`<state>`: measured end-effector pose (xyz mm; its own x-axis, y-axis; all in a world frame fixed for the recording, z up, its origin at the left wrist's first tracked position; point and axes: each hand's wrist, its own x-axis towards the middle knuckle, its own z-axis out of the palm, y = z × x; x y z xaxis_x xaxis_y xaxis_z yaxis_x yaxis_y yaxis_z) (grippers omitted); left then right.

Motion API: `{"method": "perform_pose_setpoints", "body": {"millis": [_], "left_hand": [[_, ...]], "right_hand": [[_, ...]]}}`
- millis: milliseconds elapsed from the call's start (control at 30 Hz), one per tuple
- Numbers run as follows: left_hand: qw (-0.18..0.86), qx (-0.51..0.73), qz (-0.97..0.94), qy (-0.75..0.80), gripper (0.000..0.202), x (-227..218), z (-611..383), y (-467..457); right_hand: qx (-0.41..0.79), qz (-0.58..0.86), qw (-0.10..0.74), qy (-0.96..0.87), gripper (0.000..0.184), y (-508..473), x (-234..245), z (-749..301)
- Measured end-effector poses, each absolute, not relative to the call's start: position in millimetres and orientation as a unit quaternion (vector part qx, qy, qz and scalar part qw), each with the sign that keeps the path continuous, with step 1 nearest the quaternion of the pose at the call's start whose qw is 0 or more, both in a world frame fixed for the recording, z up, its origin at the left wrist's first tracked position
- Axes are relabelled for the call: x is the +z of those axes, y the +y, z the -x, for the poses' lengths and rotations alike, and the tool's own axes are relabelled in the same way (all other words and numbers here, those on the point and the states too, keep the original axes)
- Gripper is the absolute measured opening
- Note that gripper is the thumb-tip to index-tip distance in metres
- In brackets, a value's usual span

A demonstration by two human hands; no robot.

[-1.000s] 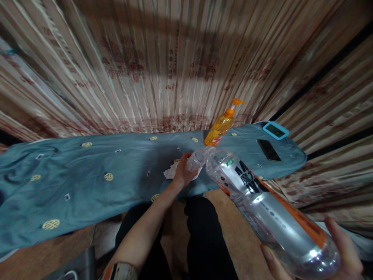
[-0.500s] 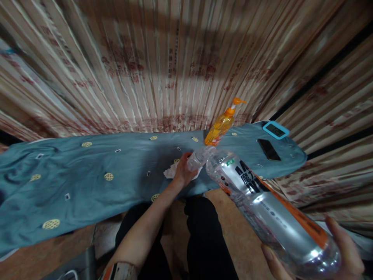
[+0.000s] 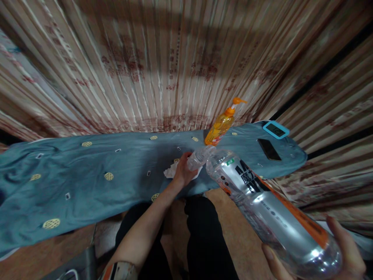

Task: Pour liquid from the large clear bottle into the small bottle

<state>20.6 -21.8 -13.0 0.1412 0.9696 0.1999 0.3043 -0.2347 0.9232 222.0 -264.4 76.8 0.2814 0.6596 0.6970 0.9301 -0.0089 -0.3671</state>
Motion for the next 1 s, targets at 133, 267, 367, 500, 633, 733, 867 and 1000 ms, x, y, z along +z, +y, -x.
{"method": "perform_pose_setpoints", "body": {"millis": [133, 267, 367, 500, 633, 733, 867, 1000], "left_hand": [[0.382, 0.443, -0.651, 0.483, 0.053, -12, -20, -22], [0.382, 0.438, -0.65, 0.489, 0.054, -12, -21, -22], [0.379, 0.438, -0.653, 0.488, 0.053, -12, -22, -22], [0.379, 0.435, -0.654, 0.489, 0.054, -11, -22, -22], [0.385, 0.438, -0.652, 0.484, 0.053, -10, -21, -23], [0.384, 0.437, -0.652, 0.486, 0.054, -11, -21, -23], [0.383, 0.437, -0.651, 0.489, 0.056, -11, -22, -23], [0.386, 0.427, -0.653, 0.491, 0.055, -10, -22, -22]], "right_hand": [[-0.19, 0.685, 0.411, -0.57, 0.113, -264, 79, -221], [-0.174, 0.702, 0.418, -0.55, 0.106, -265, 78, -219], [-0.155, 0.709, 0.418, -0.546, 0.111, -266, 75, -220], [-0.126, 0.714, 0.42, -0.546, 0.119, -266, 74, -221], [-0.147, 0.701, 0.426, -0.553, 0.115, -266, 76, -220], [-0.162, 0.695, 0.433, -0.551, 0.118, -267, 76, -221], [-0.125, 0.698, 0.452, -0.541, 0.117, -268, 72, -228], [-0.089, 0.697, 0.438, -0.561, 0.113, -268, 68, -234]]}}
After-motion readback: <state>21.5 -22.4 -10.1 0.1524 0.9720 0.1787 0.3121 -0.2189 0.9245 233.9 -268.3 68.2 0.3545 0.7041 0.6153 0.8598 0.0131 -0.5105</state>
